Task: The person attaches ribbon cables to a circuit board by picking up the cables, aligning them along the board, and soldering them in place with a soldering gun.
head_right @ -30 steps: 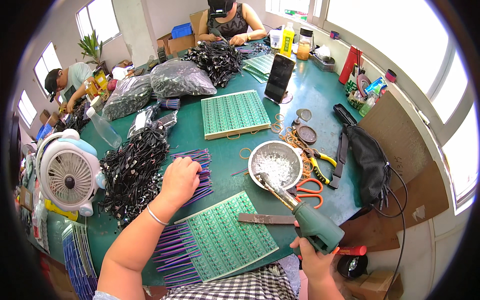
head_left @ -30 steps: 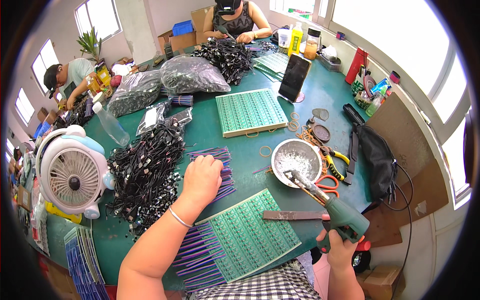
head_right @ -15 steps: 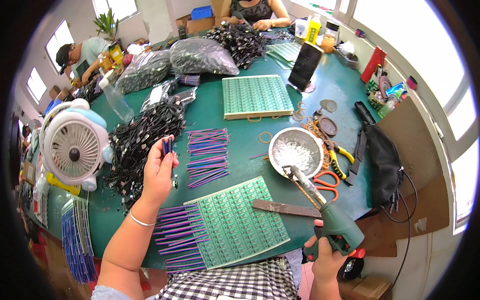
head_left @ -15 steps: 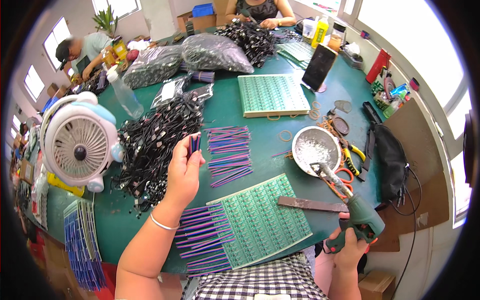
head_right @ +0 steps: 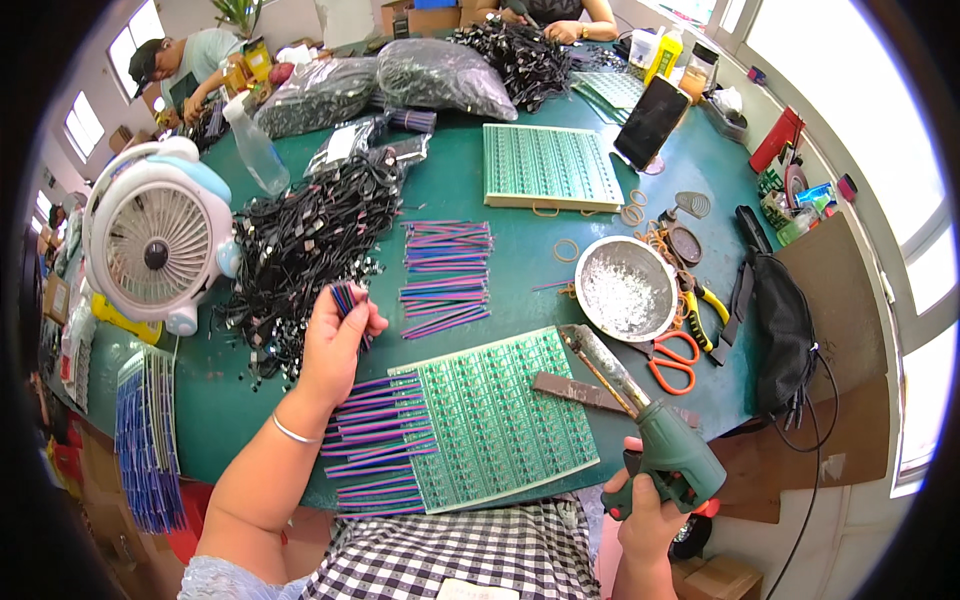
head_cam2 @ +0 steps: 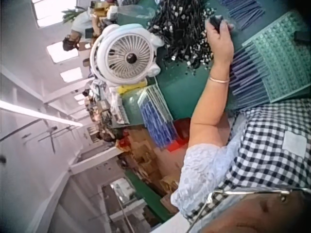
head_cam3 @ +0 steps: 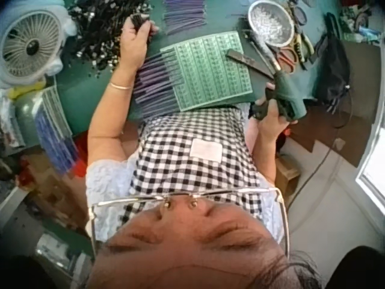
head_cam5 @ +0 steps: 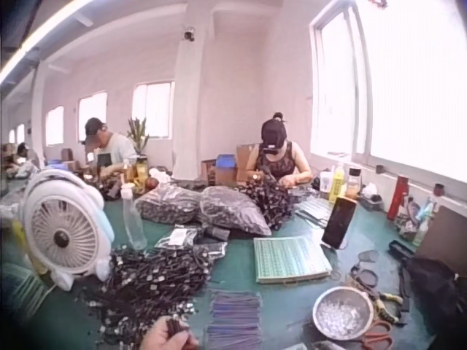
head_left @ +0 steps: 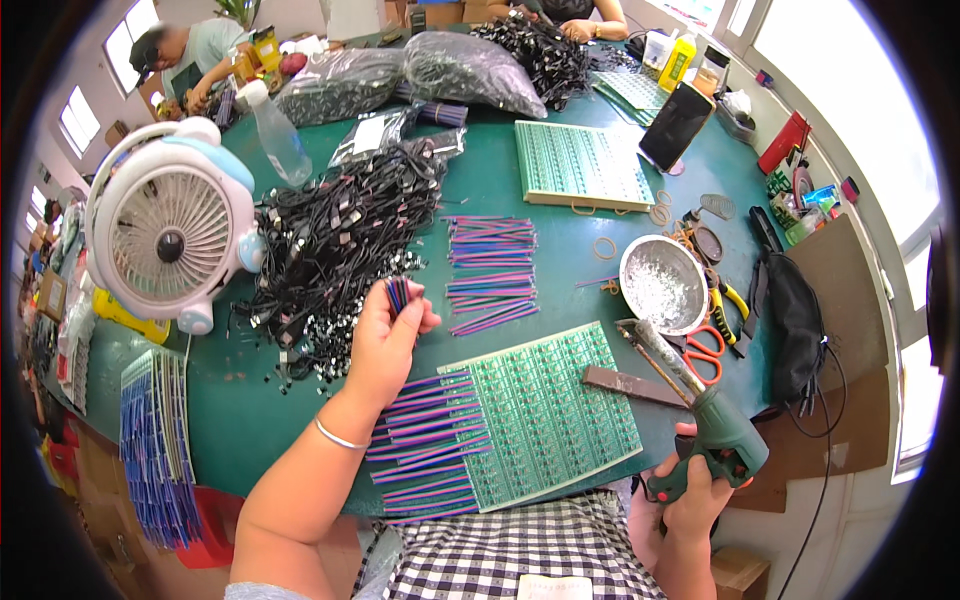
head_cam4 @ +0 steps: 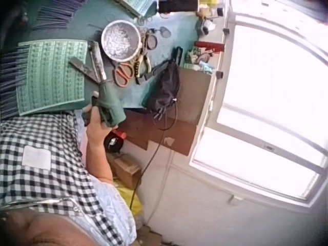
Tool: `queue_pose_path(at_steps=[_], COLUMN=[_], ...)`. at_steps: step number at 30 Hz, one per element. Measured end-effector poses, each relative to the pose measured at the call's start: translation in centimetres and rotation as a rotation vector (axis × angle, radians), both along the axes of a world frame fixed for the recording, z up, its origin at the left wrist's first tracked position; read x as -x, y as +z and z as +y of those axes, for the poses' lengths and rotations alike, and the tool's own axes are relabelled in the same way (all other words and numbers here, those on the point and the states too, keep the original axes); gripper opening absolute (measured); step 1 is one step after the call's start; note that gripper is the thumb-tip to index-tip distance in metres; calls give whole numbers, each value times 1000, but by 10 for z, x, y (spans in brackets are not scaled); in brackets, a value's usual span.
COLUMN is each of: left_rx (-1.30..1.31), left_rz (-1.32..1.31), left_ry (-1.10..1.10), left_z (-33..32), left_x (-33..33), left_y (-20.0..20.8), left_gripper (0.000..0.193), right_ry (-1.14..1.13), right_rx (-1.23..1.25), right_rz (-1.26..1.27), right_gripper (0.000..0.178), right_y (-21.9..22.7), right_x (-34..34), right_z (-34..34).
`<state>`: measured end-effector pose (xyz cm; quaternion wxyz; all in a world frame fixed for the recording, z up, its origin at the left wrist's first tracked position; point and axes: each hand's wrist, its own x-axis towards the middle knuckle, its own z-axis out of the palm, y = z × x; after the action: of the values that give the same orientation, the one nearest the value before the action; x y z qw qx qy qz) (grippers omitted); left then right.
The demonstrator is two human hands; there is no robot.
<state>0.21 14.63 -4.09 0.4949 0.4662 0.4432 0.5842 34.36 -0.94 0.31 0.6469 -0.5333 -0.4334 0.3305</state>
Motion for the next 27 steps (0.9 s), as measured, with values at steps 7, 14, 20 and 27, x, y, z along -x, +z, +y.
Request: queue_pose_path(at_steps=[7, 14, 20, 27], left_rx=[-142, 252, -238, -330], left_rz=[-44, 635, 1029, 1082], left_ry=[51, -520, -394, -358], left_z=[-18, -100, -123, -124], left_x=[5, -6, -26, -28], left_y=[44, 87, 52, 40], left_gripper=[15, 13, 29, 32], right_ry=[146, 445, 387, 351], right_rx=[184, 461, 556, 568], right_rz=[117, 102, 204, 17], right_gripper=[36, 55, 46, 47], right_y=[2, 4, -12, -9], right_x=[-4, -25, -23, -18], right_z=[-26, -72, -85, -85])
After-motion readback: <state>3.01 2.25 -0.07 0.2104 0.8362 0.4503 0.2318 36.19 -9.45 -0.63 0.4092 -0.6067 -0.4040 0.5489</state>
